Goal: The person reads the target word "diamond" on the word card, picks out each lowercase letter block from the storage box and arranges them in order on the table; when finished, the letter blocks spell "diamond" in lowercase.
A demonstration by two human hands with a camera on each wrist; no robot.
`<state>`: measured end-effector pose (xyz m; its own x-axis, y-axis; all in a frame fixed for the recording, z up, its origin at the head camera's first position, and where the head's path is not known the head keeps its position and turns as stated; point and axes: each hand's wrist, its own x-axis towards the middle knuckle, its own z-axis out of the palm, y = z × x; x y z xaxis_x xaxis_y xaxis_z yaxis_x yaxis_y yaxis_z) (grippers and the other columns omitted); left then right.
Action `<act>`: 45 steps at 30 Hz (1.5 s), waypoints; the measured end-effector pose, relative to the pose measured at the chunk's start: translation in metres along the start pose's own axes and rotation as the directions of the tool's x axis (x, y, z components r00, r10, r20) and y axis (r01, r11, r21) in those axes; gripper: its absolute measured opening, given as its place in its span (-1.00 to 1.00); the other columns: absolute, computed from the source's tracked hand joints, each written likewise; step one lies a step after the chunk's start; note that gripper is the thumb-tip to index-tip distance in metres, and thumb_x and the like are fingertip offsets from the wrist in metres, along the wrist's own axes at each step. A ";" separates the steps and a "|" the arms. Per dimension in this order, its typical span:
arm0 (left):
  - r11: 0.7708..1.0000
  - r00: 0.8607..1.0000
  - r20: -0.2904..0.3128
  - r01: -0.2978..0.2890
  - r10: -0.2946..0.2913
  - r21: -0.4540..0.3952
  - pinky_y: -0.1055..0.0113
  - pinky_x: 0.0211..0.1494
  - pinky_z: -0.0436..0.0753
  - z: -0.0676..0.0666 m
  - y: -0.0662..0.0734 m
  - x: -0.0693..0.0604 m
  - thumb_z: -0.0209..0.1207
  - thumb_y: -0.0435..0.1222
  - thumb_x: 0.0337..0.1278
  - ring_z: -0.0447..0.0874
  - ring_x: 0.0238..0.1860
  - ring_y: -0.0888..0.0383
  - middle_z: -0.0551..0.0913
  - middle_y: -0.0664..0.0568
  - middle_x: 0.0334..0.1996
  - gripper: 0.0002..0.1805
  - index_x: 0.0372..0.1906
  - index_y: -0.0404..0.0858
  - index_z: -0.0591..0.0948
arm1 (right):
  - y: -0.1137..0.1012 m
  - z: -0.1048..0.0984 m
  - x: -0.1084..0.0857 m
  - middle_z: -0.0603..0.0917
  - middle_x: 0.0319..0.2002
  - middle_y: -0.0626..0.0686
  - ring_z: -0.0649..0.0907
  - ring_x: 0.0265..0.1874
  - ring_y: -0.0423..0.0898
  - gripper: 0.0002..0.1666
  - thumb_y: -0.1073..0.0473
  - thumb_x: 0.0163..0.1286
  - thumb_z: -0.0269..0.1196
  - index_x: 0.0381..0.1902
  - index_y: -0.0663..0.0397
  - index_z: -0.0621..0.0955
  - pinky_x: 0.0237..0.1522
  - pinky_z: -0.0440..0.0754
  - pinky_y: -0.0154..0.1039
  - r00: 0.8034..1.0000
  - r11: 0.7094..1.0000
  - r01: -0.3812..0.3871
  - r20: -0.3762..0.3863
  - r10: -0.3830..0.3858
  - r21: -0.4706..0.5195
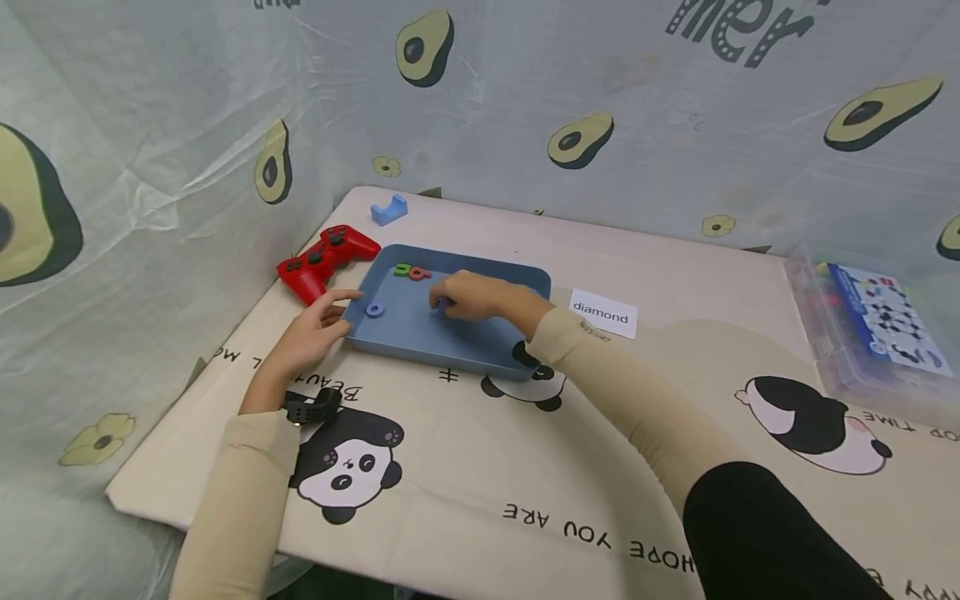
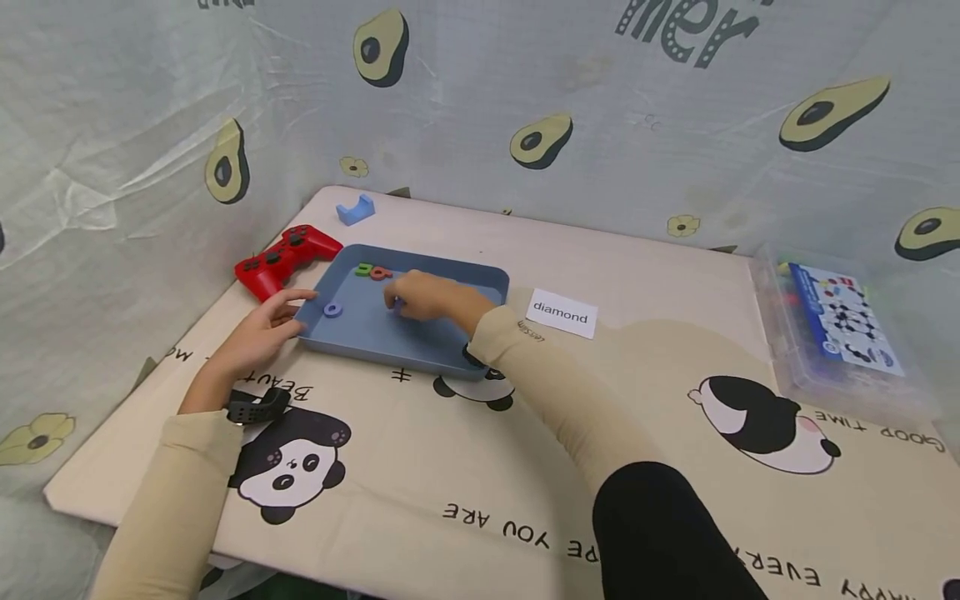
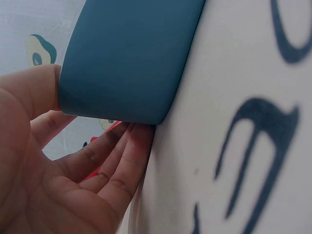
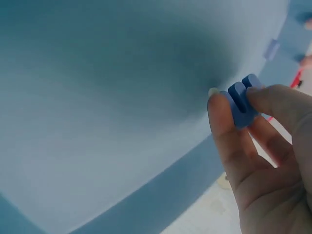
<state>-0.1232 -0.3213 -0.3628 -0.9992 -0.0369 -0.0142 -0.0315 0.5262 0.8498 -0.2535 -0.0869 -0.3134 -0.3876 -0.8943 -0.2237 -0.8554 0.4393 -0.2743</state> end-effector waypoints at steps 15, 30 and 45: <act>1.000 1.000 0.010 -0.006 0.006 0.003 -0.14 0.23 0.31 -0.001 0.001 0.001 -0.09 -0.38 0.29 0.26 0.25 -0.28 0.24 -0.36 0.30 -0.46 0.39 -0.21 0.25 | 0.011 -0.016 -0.105 0.60 -0.16 0.04 0.55 -0.19 -0.08 -0.69 0.38 0.18 0.33 -0.10 0.19 0.59 -0.15 0.56 -0.21 0.982 0.994 0.093 -0.170 -0.082 0.057; 0.999 1.000 0.023 -0.007 0.007 0.037 -0.17 0.22 0.29 0.000 0.003 0.001 -0.11 -0.37 0.31 0.25 0.26 -0.30 0.24 -0.39 0.28 -0.46 0.39 -0.22 0.24 | 0.045 0.023 -0.202 0.61 -0.13 0.10 0.58 -0.23 -0.03 -0.65 0.42 0.15 0.33 -0.08 0.20 0.57 -0.19 0.61 -0.13 0.964 0.975 -0.175 -0.177 0.199 0.139; 1.000 0.999 0.031 -0.020 0.019 0.023 -0.16 0.22 0.29 -0.002 0.001 0.000 -0.11 -0.38 0.31 0.25 0.25 -0.31 0.23 -0.41 0.27 -0.45 0.40 -0.23 0.22 | 0.055 0.046 -0.211 0.57 -0.20 0.10 0.58 -0.19 0.05 -0.68 0.36 0.08 0.40 -0.17 0.17 0.61 -0.12 0.59 -0.04 0.954 0.978 -0.197 -0.214 0.208 0.073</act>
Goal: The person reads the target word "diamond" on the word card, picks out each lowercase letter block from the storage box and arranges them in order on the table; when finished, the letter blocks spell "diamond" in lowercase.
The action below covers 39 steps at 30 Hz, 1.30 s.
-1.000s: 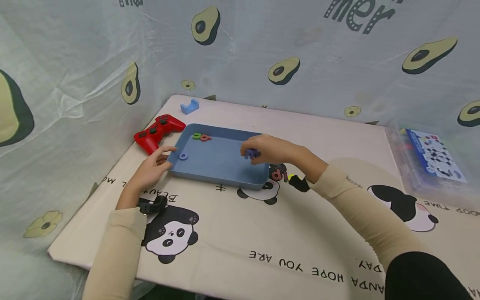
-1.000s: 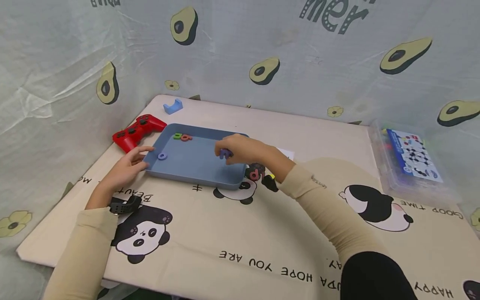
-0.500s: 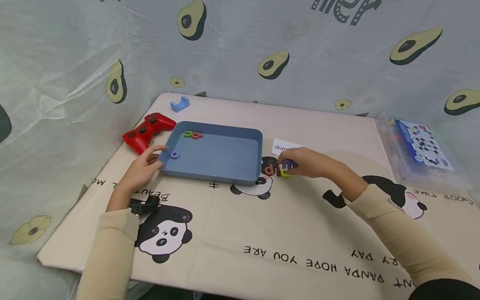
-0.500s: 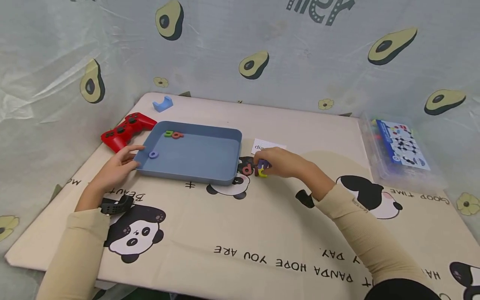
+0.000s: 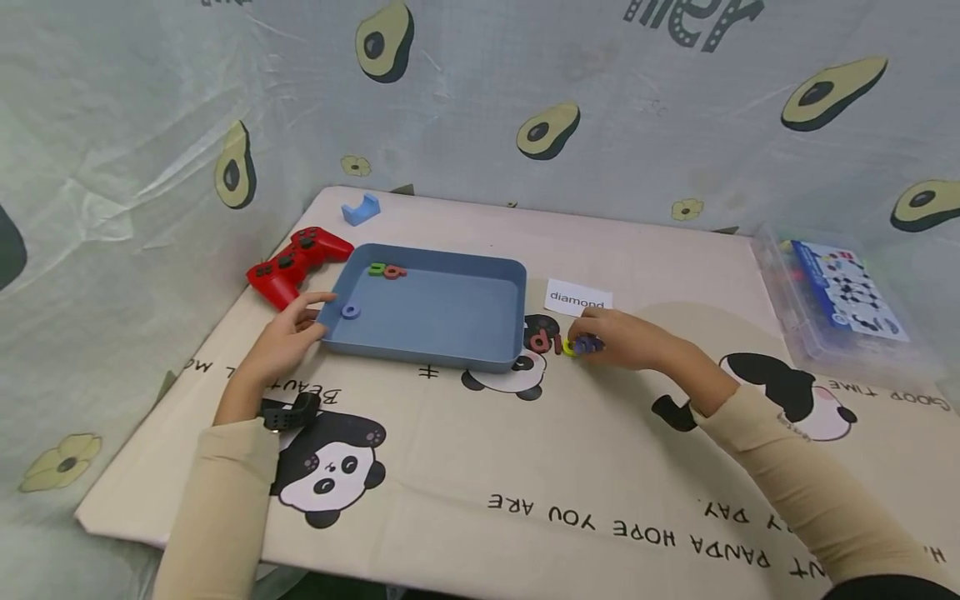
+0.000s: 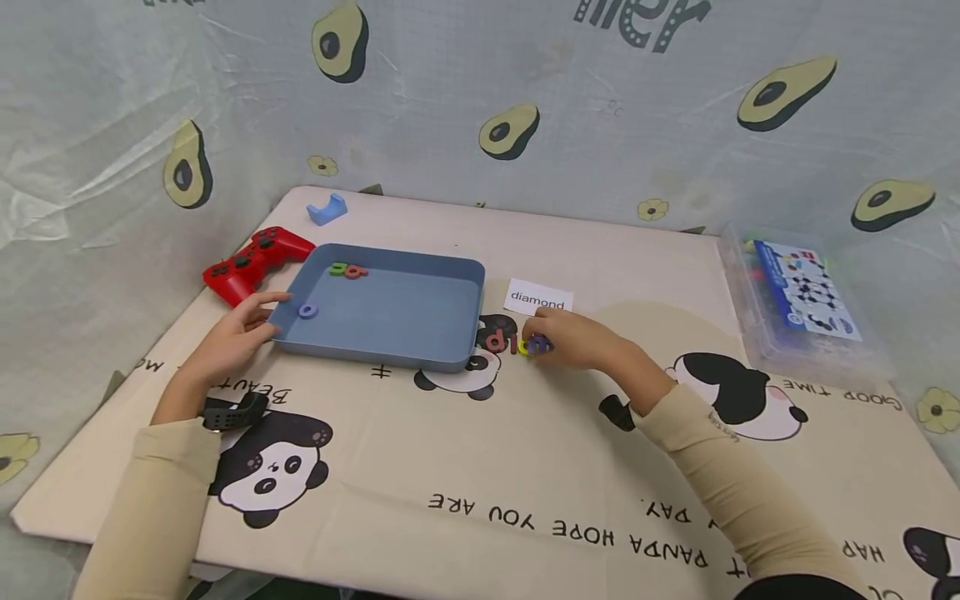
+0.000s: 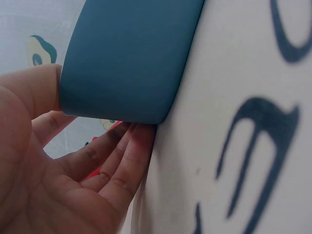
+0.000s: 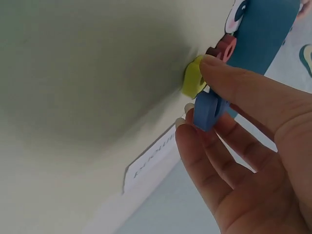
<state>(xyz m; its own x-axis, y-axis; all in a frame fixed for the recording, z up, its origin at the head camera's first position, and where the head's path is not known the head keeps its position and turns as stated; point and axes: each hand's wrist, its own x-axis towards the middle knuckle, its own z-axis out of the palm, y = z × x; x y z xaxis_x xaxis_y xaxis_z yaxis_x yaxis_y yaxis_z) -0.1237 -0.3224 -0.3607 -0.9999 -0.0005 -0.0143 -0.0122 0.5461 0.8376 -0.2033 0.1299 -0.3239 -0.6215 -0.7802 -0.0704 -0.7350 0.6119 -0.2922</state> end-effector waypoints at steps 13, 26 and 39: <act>1.000 1.000 -0.004 0.011 -0.011 0.028 -0.17 0.21 0.30 -0.001 0.000 0.000 -0.13 -0.36 0.31 0.24 0.25 -0.32 0.22 -0.40 0.28 -0.45 0.40 -0.22 0.22 | 0.015 0.002 -0.004 0.59 -0.27 0.02 0.54 -0.29 -0.06 -0.64 0.34 0.08 0.40 -0.14 0.23 0.59 -0.19 0.55 -0.09 0.995 0.995 -0.089 0.037 0.088 0.035; 1.000 1.000 -0.004 0.013 -0.012 0.009 -0.14 0.19 0.32 0.001 0.001 0.001 -0.13 -0.36 0.30 0.26 0.24 -0.30 0.24 -0.39 0.28 -0.45 0.40 -0.23 0.22 | 0.014 -0.002 0.002 0.63 -0.18 0.14 0.61 -0.15 0.05 -0.48 0.32 0.11 0.39 0.04 0.28 0.50 -0.09 0.58 -0.02 0.977 0.977 -0.195 0.101 0.186 0.088; 1.000 1.000 -0.007 -0.001 0.001 0.012 -0.13 0.20 0.33 0.001 -0.002 0.001 -0.12 -0.37 0.31 0.27 0.24 -0.29 0.25 -0.39 0.28 -0.45 0.40 -0.23 0.22 | 0.011 -0.021 0.008 0.61 -0.15 0.18 0.59 -0.14 0.07 -0.48 0.22 0.19 0.36 0.08 0.29 0.51 -0.12 0.57 0.01 0.986 0.983 -0.166 0.025 0.165 0.073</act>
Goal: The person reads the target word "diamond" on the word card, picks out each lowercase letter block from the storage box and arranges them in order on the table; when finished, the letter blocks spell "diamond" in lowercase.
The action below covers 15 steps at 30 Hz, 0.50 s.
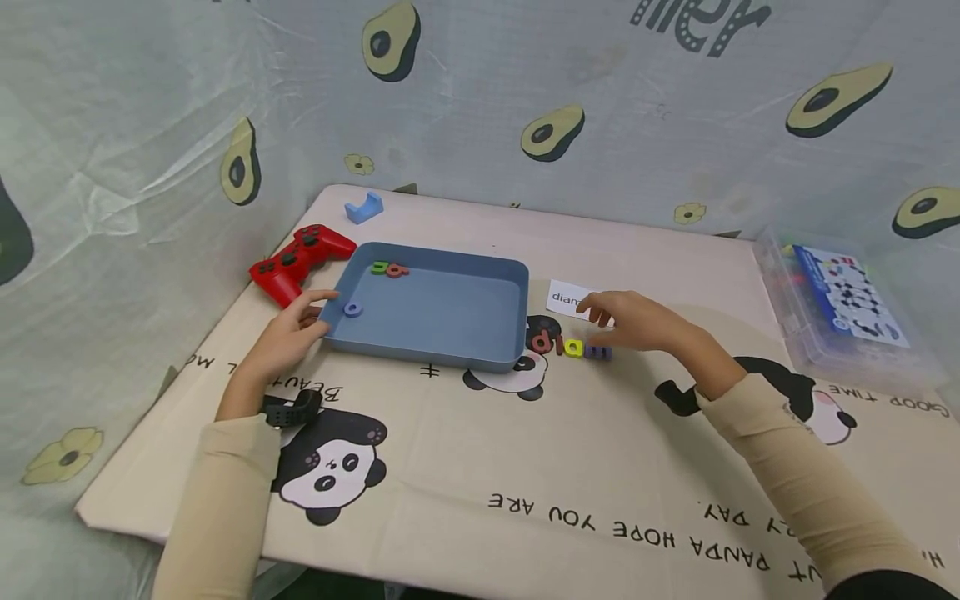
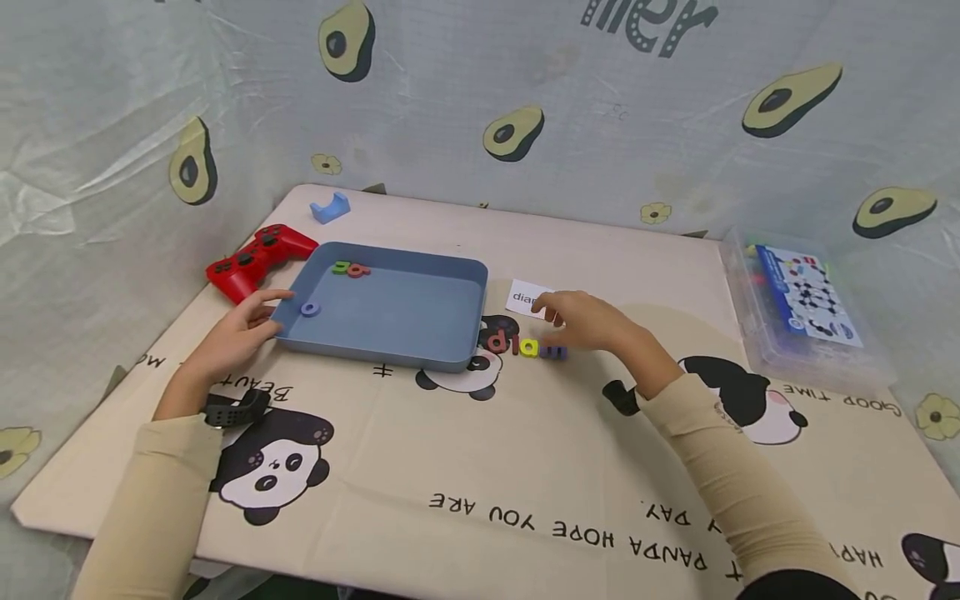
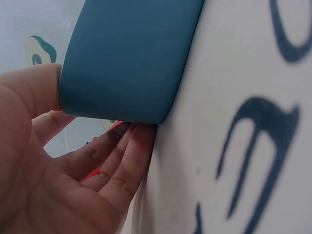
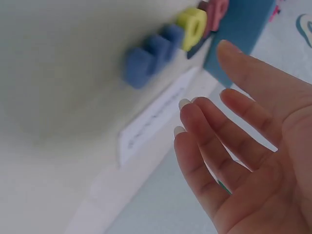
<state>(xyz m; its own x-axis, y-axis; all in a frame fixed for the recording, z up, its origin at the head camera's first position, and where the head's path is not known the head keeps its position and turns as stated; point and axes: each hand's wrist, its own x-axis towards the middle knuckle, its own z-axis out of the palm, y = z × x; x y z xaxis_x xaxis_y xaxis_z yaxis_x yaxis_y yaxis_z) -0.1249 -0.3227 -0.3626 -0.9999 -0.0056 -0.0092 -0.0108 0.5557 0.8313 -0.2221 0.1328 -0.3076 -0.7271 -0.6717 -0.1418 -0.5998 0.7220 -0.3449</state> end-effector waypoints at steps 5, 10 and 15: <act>1.000 1.000 0.001 -0.007 0.007 0.000 -0.13 0.21 0.32 0.000 0.002 0.001 -0.12 -0.38 0.30 0.27 0.24 -0.29 0.25 -0.38 0.28 -0.45 0.40 -0.24 0.22 | -0.011 -0.009 0.014 0.62 -0.16 0.19 0.59 -0.15 0.05 -0.50 0.17 0.24 0.33 0.08 0.30 0.51 -0.11 0.57 -0.03 0.998 0.999 0.042 -0.048 -0.042 0.002; 1.000 1.000 -0.001 -0.007 0.007 0.003 -0.13 0.21 0.32 0.000 0.002 0.001 -0.12 -0.38 0.30 0.28 0.24 -0.29 0.25 -0.38 0.28 -0.45 0.39 -0.24 0.23 | -0.034 -0.015 0.033 0.62 -0.16 0.18 0.60 -0.15 0.05 -0.57 0.14 0.28 0.29 0.04 0.28 0.53 -0.11 0.56 -0.04 0.989 0.989 0.126 -0.072 -0.131 -0.077; 1.000 1.000 -0.001 -0.005 0.005 -0.004 -0.12 0.20 0.33 0.000 0.002 0.001 -0.12 -0.39 0.29 0.29 0.23 -0.29 0.26 -0.38 0.27 -0.46 0.39 -0.25 0.24 | -0.060 -0.019 0.057 0.61 -0.18 0.14 0.59 -0.19 0.02 -0.66 0.13 0.30 0.27 -0.06 0.23 0.55 -0.14 0.55 -0.08 0.975 0.972 0.200 -0.073 -0.210 -0.126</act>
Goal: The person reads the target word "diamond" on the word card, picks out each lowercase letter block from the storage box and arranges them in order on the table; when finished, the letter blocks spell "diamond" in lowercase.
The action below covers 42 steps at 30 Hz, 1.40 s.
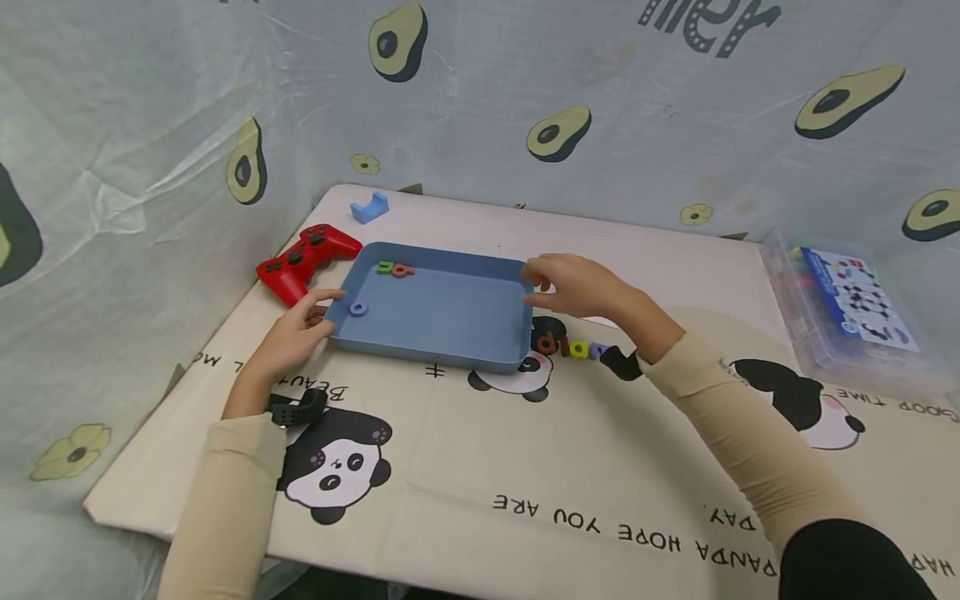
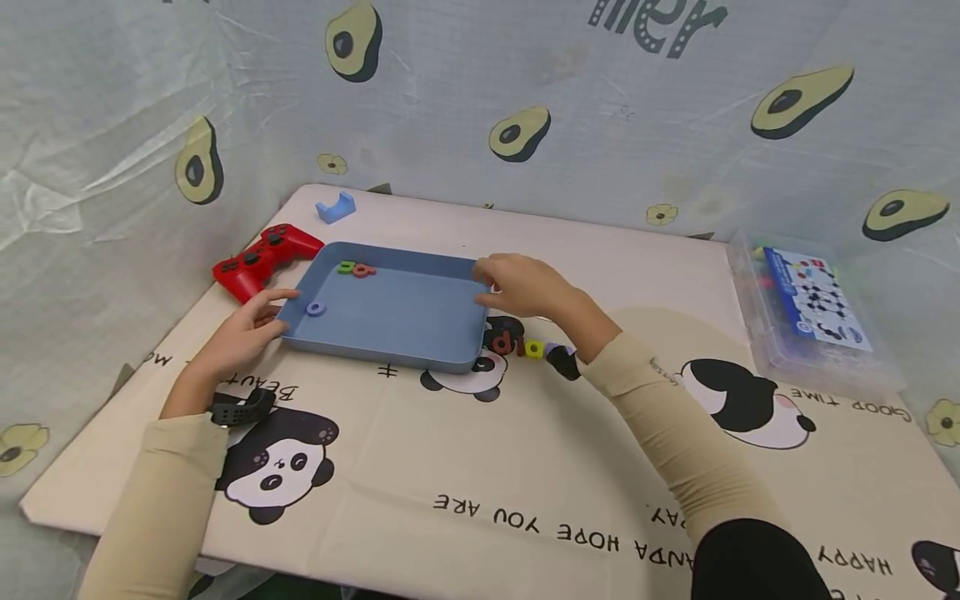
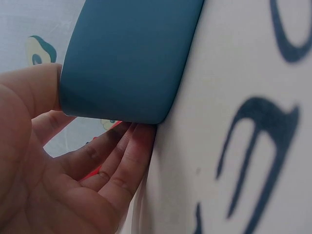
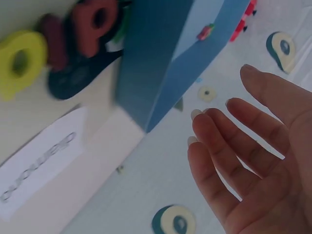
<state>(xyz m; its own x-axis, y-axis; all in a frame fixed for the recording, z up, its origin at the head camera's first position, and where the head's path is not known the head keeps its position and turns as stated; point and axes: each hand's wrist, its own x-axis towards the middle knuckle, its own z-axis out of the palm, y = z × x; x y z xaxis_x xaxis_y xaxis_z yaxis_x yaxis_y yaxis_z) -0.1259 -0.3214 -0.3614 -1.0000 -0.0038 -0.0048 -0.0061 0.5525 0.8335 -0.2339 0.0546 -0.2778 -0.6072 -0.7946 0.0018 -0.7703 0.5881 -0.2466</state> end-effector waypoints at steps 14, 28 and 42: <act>1.000 1.000 -0.003 0.014 -0.014 -0.025 -0.14 0.26 0.27 -0.001 0.000 -0.001 -0.12 -0.37 0.29 0.25 0.27 -0.28 0.22 -0.35 0.32 -0.45 0.40 -0.22 0.24 | -0.054 0.011 0.088 0.58 -0.12 0.10 0.54 -0.15 -0.06 -0.68 0.15 0.32 0.25 -0.01 0.17 0.57 -0.08 0.50 -0.22 0.988 0.991 0.131 0.081 -0.128 -0.026; 0.998 0.999 -0.008 0.038 -0.039 -0.043 -0.12 0.25 0.31 0.002 -0.003 0.000 -0.09 -0.37 0.29 0.26 0.26 -0.26 0.22 -0.32 0.32 -0.44 0.39 -0.18 0.25 | -0.093 0.057 0.158 0.28 0.37 0.02 0.17 0.38 -0.07 -0.42 0.09 0.41 0.15 0.36 -0.06 0.36 0.33 0.17 -0.20 0.911 0.980 0.161 0.400 -0.101 -0.118; 0.998 0.999 -0.038 0.011 -0.013 -0.068 -0.06 0.17 0.39 -0.002 -0.009 0.002 -0.08 -0.40 0.26 0.34 0.20 -0.22 0.31 -0.28 0.26 -0.48 0.34 -0.20 0.32 | -0.115 0.072 0.175 0.08 0.46 -0.06 0.03 0.43 0.00 -0.30 0.17 0.45 0.07 0.48 -0.19 0.13 0.37 0.07 -0.09 0.870 0.955 0.227 0.480 -0.112 -0.188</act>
<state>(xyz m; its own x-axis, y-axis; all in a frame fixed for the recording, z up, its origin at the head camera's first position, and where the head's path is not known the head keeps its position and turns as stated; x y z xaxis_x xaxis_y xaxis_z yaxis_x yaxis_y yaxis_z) -0.1275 -0.3277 -0.3675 -0.9991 -0.0427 0.0049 -0.0169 0.4942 0.8692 -0.2372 -0.1627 -0.3187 -0.3479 -0.8299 -0.4361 -0.9107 0.4096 -0.0528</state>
